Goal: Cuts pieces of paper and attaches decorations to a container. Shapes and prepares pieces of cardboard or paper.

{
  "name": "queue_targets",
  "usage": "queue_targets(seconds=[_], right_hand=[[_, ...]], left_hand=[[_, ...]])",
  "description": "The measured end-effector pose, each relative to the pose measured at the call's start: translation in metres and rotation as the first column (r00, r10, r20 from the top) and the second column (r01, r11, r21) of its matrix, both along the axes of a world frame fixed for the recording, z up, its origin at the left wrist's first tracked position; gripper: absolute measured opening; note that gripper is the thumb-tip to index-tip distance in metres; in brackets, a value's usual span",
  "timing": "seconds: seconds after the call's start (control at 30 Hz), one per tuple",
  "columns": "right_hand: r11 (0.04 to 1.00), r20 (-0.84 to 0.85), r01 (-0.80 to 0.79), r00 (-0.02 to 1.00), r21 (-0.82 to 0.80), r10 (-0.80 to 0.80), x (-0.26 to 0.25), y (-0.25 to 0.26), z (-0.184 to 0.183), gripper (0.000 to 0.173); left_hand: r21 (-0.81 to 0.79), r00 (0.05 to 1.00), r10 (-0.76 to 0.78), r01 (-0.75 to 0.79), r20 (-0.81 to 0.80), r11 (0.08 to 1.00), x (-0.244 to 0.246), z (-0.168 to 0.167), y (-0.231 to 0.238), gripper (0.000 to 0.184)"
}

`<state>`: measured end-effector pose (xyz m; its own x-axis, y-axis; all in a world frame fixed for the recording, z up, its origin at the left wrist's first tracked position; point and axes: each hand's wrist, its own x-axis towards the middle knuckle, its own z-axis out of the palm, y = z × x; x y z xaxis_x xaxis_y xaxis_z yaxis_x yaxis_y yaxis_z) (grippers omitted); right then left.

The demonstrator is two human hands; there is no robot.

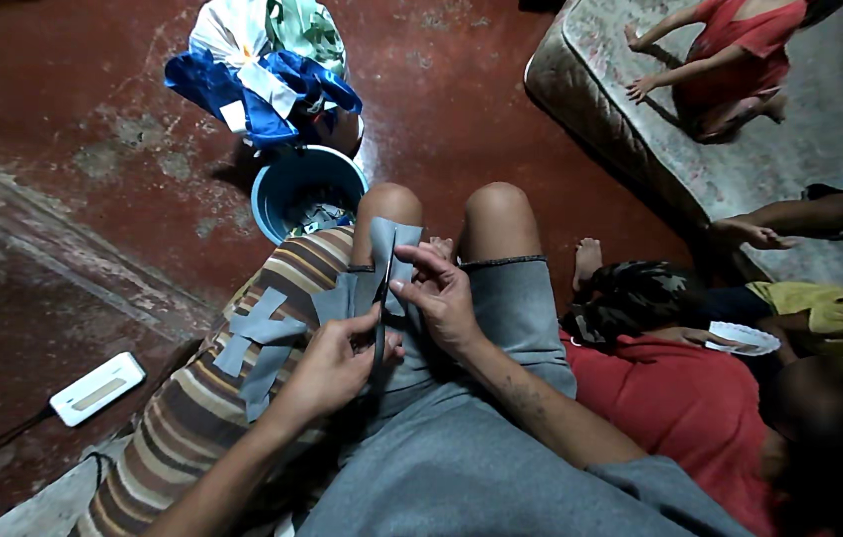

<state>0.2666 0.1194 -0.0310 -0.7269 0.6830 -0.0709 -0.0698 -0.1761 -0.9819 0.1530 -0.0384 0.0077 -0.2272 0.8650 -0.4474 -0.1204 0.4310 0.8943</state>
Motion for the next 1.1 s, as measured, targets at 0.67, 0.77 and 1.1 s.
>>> queue_targets(seconds=[0.67,0.77,1.1], right_hand=[[0.690,0.280,-0.393,0.919,0.608,0.277,-0.007,0.095,0.041,0.049],[0.554,0.185,-0.634,0.731,0.539,0.657,-0.034,0.127,0.045,0.049],[0.314,0.116,-0.903,0.360,0.294,0.926,-0.078,0.141,0.039,0.026]], left_hand=[[-0.021,0.996,-0.064,0.063,-0.065,0.998,-0.007,-0.007,-0.005,0.052],[-0.012,0.994,-0.075,0.074,-0.077,0.997,-0.008,-0.008,-0.005,0.050],[0.019,0.995,-0.087,0.088,-0.053,0.996,-0.008,-0.009,-0.006,0.051]])
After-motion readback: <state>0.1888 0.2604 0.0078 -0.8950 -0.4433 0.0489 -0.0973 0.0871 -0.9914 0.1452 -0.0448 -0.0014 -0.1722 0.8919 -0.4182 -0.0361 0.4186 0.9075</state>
